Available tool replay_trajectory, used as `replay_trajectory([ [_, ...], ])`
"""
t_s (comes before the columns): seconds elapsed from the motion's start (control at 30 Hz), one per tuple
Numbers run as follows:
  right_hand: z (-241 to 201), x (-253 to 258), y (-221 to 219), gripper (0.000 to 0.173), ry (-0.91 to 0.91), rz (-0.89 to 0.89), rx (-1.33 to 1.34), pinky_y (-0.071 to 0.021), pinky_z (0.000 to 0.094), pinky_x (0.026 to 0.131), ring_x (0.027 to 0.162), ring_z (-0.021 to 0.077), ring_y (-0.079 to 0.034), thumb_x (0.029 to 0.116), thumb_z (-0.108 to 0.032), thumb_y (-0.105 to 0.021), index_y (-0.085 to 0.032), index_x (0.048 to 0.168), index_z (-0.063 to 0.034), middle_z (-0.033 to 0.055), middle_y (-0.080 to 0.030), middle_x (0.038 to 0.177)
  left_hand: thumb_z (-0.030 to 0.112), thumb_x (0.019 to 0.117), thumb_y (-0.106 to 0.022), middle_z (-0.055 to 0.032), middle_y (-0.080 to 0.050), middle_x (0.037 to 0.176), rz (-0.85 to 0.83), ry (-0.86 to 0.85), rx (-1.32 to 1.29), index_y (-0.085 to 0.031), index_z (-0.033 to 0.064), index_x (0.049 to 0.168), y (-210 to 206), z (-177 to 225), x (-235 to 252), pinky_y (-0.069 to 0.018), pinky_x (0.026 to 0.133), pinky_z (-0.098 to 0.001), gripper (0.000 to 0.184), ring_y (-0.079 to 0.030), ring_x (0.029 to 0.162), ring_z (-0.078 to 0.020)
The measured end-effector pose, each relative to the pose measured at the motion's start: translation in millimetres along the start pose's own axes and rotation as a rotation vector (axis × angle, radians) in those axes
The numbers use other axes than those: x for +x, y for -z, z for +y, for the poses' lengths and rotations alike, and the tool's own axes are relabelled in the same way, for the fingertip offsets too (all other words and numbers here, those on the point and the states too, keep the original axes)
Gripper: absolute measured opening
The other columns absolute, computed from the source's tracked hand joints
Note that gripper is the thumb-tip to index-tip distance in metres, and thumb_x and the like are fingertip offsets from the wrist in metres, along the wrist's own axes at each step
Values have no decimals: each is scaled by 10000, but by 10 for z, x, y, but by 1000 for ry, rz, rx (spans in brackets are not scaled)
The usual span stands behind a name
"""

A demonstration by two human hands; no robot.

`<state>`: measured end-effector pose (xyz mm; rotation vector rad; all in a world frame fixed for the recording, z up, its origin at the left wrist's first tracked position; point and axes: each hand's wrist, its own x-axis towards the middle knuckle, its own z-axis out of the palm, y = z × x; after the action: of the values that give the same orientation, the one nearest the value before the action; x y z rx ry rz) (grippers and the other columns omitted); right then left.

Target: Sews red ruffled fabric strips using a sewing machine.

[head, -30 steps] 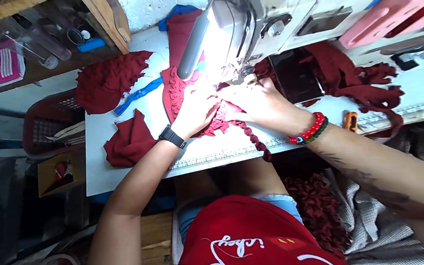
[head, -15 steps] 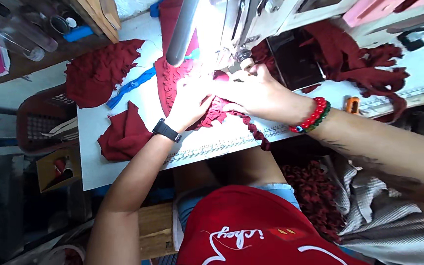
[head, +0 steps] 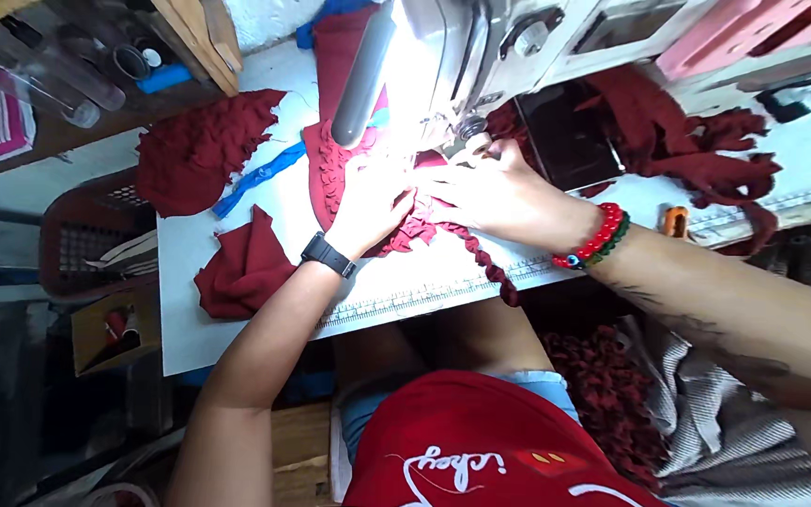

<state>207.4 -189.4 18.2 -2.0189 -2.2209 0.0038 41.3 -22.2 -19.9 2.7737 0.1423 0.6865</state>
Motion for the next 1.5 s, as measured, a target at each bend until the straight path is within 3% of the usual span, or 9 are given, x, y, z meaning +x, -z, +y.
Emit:
replay_trajectory([
  [0.3,40,151,-76,355,10,58,-189,-433,680,871,1238,454,-569,1070,-163,-472,-624,1388,-126,185,-628,1348,263,1040,-540,-76,-743,1111,-48,-9,58,-774,107,1030,41,-228,120,-294,1143,-528,281,-648,1154,-237],
  [0.37,-19,130,-90,326,-92,94,-101,-436,660,907,1207,450,-576,1061,-255,-500,-675,1265,-70,212,-645,1246,257,1040,-538,-85,-740,1096,-45,-26,48,-770,96,1005,58,-241,118,-292,1152,-525,285,-651,1143,-235],
  [0.57,-204,-20,-92,249,-273,135,228,-506,591,880,1040,354,-665,984,-330,-653,-737,1039,-102,138,-693,1037,209,998,-571,-102,-685,1205,-98,6,-13,-724,117,1247,85,11,15,-359,1058,-545,306,-578,1228,-284],
  [0.7,-163,62,31,150,-369,79,389,-541,564,783,921,310,-692,971,-200,-630,-717,975,-77,126,-703,933,157,946,-604,-104,-677,1243,-126,-28,24,-744,95,1190,79,36,18,-363,1044,-548,288,-575,1235,-296],
  [0.87,-6,181,179,253,-428,-62,694,-510,484,982,1087,237,-671,1067,-139,-523,-764,1102,-71,115,-726,1145,275,987,-596,-55,-723,1111,-33,148,-67,-763,144,1067,15,93,70,-373,1015,-536,226,-618,1154,-243],
  [1.0,10,246,141,241,-607,-63,925,-484,286,608,641,95,-560,1061,-180,-544,-738,952,-87,34,-642,793,242,991,-602,-52,-729,1053,8,200,-81,-775,141,1005,-27,100,98,-381,988,-527,200,-633,1099,-236],
  [1.1,40,209,174,156,-530,-93,824,-528,315,683,739,111,-613,1029,-112,-601,-752,1061,-90,66,-698,954,242,984,-609,-50,-729,1060,11,218,-76,-772,141,988,-42,91,95,-387,981,-522,192,-638,1097,-232],
  [1.23,81,217,106,128,-499,-22,717,-514,485,913,1004,218,-669,996,-171,-671,-788,998,-121,86,-737,1038,281,982,-613,-28,-729,1075,19,190,-17,-770,171,996,-50,120,83,-371,986,-511,192,-630,1110,-213],
  [1.5,34,279,14,214,-555,32,708,-500,495,952,1069,249,-657,949,-285,-750,-776,1064,-107,120,-721,1094,268,1004,-575,-50,-726,1025,46,198,-59,-767,132,983,-66,81,88,-388,959,-515,236,-642,1057,-228],
])
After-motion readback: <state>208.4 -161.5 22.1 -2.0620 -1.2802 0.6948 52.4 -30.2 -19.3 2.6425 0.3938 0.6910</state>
